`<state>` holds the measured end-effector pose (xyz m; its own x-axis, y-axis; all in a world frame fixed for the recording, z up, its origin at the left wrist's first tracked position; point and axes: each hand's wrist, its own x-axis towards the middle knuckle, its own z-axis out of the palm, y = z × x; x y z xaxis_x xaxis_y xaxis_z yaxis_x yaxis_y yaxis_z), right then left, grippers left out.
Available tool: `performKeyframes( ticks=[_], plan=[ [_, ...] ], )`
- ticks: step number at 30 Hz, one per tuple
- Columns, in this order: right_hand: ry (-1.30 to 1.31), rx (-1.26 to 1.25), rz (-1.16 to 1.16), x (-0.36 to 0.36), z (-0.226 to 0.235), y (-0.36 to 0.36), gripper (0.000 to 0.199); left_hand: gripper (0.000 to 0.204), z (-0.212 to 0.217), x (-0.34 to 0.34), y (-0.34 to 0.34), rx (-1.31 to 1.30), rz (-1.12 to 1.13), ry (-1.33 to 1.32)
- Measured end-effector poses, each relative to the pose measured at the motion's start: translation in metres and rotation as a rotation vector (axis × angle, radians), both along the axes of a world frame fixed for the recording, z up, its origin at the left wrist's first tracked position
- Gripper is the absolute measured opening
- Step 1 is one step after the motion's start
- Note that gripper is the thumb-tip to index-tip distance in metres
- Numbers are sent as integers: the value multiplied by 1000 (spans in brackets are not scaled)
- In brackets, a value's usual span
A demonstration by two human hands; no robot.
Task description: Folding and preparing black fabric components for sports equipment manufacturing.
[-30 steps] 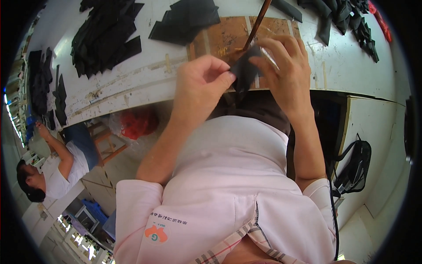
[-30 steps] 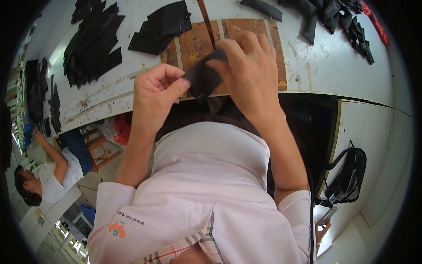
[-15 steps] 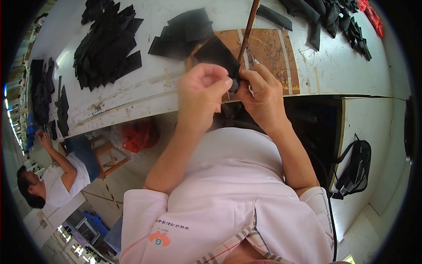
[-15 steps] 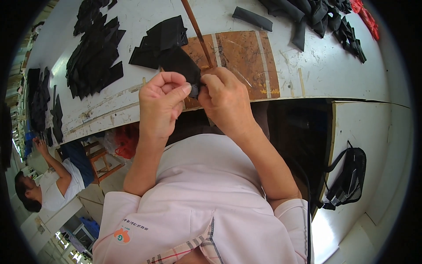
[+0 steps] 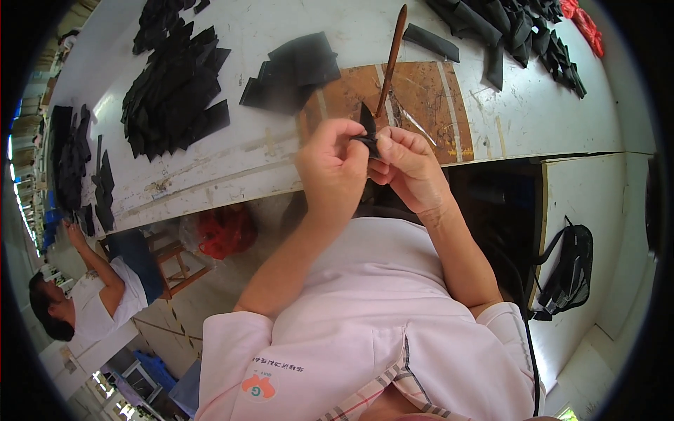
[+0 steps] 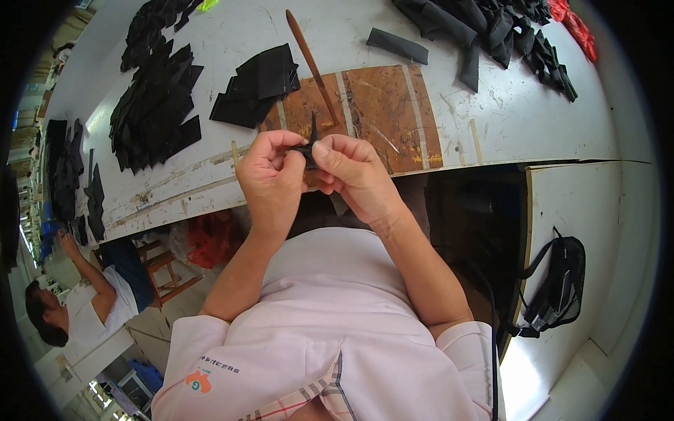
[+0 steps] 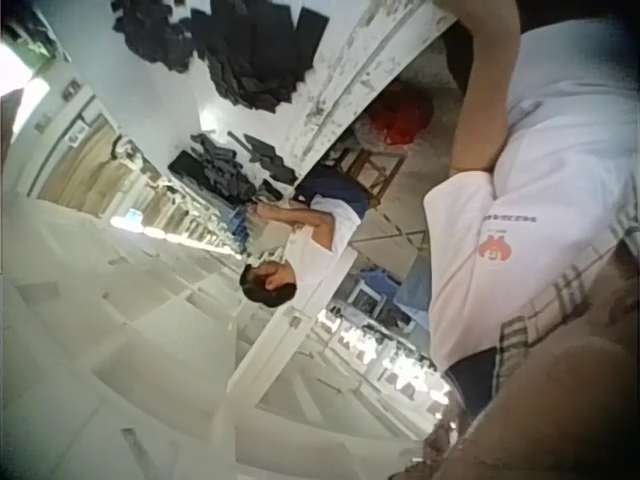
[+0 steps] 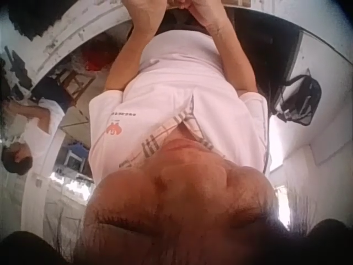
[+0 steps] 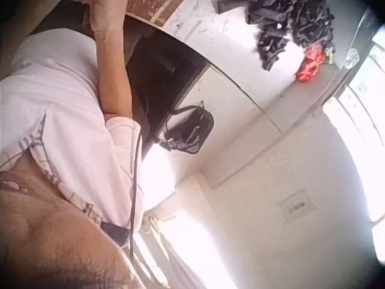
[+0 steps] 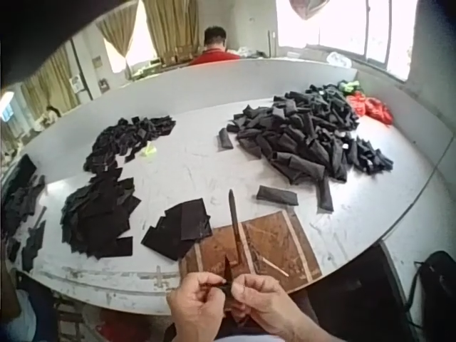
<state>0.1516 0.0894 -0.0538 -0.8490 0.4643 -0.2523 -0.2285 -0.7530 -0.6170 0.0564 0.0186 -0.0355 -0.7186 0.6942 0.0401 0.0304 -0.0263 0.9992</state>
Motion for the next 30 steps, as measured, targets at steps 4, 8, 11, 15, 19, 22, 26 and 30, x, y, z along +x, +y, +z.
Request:
performKeyframes(
  ticks=[4, 8, 11, 15, 19, 22, 26, 30],
  plan=[
    [-115, 221, -35, 4, -3, 3, 21, 19, 9, -23, -11, 2, -269, -575],
    [11, 241, -35, 9, -3, -2, 20, 45, 23, -24, -22, 105, -638, -1075],
    [74, 172, 6, 15, 17, -5, 17, 52, 34, -20, -25, 103, -743, -910],
    [92, 396, -154, 17, -1, 3, 13, 38, 33, -6, -19, -108, -467, -291],
    [-57, 698, -190, 17, 6, 4, 10, 22, 13, 12, -15, -85, -191, -40],
    [-122, 1031, -380, 12, 7, 6, 9, 16, 3, 8, -12, -74, -117, 90],
    [-189, 1051, -404, 15, 11, 7, 9, 9, 1, -1, -9, 44, -237, -193],
    [-155, 479, -171, 24, 16, 8, 15, 15, 26, -5, -6, 142, -515, -879]
  ],
)
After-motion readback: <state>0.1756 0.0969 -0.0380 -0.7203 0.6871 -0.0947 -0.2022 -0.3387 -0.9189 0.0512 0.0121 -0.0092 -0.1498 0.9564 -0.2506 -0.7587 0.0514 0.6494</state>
